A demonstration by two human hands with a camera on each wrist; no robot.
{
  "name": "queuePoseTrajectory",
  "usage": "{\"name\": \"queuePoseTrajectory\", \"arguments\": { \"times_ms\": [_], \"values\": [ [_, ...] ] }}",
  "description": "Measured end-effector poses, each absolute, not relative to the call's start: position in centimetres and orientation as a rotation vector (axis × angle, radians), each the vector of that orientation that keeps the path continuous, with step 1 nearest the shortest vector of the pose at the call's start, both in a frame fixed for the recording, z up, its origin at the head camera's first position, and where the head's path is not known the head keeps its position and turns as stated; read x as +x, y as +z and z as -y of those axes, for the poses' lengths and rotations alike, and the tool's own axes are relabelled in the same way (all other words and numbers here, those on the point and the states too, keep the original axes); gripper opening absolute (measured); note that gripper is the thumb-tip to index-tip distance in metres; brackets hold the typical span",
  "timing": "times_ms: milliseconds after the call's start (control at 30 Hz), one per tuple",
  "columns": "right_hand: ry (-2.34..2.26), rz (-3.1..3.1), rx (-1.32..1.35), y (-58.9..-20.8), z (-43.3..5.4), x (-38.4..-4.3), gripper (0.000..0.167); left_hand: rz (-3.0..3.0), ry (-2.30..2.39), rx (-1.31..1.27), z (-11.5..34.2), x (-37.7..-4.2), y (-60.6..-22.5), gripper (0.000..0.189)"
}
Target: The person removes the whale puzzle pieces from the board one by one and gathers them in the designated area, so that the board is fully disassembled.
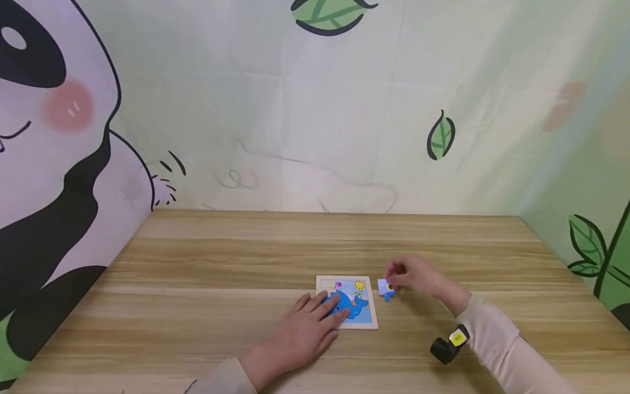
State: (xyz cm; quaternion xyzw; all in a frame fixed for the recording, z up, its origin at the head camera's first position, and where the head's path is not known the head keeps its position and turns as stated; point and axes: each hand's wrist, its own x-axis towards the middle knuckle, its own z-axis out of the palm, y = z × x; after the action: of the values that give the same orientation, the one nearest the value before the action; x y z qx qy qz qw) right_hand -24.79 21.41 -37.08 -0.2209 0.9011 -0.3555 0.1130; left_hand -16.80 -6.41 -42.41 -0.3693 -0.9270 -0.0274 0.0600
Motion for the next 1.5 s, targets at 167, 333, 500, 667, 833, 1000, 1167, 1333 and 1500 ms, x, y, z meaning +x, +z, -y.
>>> {"name": "queuePoseTrajectory", "arguments": {
  "times_ms": [167, 333, 500, 667, 833, 1000, 1167, 1333, 1500],
  "values": [
    [-1.037, -2.632, -0.638, -37.3, -21.5, -24.8, 0.005, 2.81, -0.084, -1.118, 6.4, -16.8, -42.3, 0.045],
    [-1.007, -2.637, -0.616, -37.7, -21.5, -24.9, 0.005, 2.81, -0.086, -1.119, 6.5, -16.7, -42.3, 0.045],
    [-0.987, -2.655, -0.625, -38.2, -21.5, -25.0, 0.005, 2.779, -0.101, -1.122, 6.6, -16.6, -42.4, 0.044],
    [-0.995, -2.652, -0.625, -38.4, -21.4, -25.0, 0.005, 2.794, -0.104, -1.124, 6.6, -16.5, -42.5, 0.045],
    [-0.987, -2.663, -0.601, -38.5, -21.3, -25.0, 0.005, 2.813, -0.102, -1.121, 6.6, -16.6, -42.5, 0.045],
    [-0.99, -2.678, -0.59, -38.7, -21.2, -25.1, 0.004, 2.815, -0.098, -1.125, 6.7, -16.6, -42.5, 0.045],
    [-1.025, -2.681, -0.559, -38.4, -21.4, -25.0, 0.007, 2.798, -0.093, -1.136, 6.6, -16.8, -42.2, 0.045],
    [-1.033, -2.703, -0.519, -38.0, -21.6, -24.9, 0.01, 2.793, -0.125, -1.145, 6.5, -16.9, -41.7, 0.044],
    [-1.021, -2.745, -0.534, -37.7, -21.7, -24.9, 0.01, 2.798, -0.117, -1.143, 6.3, -16.9, -41.5, 0.046]
  ]
}}
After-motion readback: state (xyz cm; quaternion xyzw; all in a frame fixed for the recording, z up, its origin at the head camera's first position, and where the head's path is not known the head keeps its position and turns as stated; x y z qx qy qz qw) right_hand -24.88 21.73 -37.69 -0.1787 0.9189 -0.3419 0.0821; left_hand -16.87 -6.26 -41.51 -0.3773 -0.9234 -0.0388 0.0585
